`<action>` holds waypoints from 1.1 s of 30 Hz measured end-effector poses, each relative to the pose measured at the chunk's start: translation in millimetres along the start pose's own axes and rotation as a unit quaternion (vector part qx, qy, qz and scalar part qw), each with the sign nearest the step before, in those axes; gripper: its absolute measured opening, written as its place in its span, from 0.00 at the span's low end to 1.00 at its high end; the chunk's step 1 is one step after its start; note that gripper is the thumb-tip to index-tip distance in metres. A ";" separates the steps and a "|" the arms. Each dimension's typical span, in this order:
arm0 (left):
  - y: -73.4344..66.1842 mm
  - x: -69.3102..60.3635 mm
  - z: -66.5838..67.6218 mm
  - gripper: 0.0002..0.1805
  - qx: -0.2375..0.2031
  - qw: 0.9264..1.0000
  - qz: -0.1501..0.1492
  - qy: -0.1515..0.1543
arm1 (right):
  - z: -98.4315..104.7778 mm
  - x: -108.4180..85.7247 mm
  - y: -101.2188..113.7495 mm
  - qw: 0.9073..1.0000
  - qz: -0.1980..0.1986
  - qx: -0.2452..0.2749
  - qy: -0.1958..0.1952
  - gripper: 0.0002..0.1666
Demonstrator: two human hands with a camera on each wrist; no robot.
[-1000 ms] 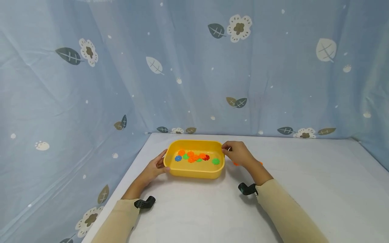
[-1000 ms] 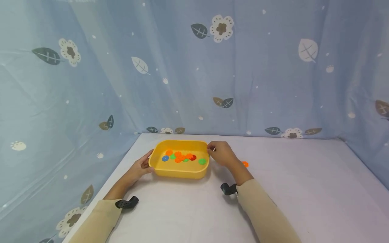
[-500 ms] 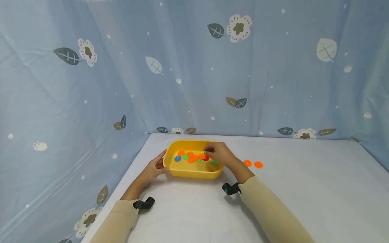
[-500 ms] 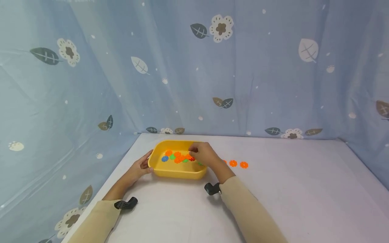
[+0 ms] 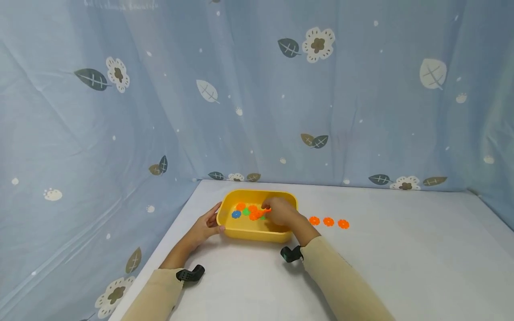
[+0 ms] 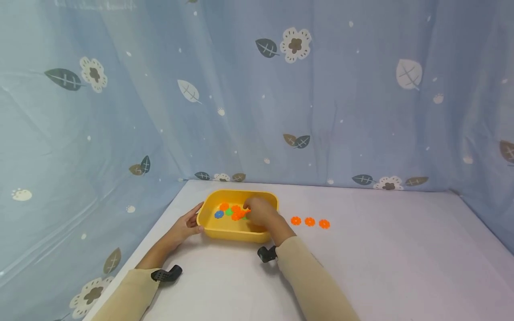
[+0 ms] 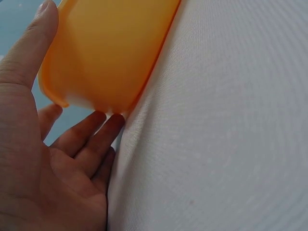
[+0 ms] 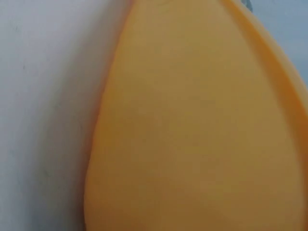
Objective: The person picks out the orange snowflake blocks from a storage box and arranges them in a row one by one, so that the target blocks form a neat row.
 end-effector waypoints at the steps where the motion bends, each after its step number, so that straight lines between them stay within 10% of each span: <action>1: 0.5 0.4 -0.1 0.47 0.000 1.000 0.000 0.001 | -1.8 0.4 0.2 1.000 -0.007 -0.006 0.008 0.18; 9: 4.3 2.6 -0.2 0.47 0.010 1.000 0.009 0.000 | -9.8 1.5 -2.5 0.996 -0.062 -0.048 0.043 0.24; 17: -3.9 1.4 -0.3 0.46 0.010 1.000 0.014 0.005 | -11.3 3.4 -1.5 0.996 -0.032 -0.083 0.024 0.01; 33: 4.0 2.4 1.4 0.48 0.009 1.000 0.006 -0.005 | -12.2 0.6 2.8 0.998 -0.033 -0.060 0.001 0.26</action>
Point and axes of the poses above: each hand's wrist, its own x-axis towards the middle knuckle, its own z-axis out of the back of the hand, y = z × x, the point moved 3 cm from there along x, towards the middle knuckle, and after that the axes turned 12 degrees about -y, right-handed, at the moved point
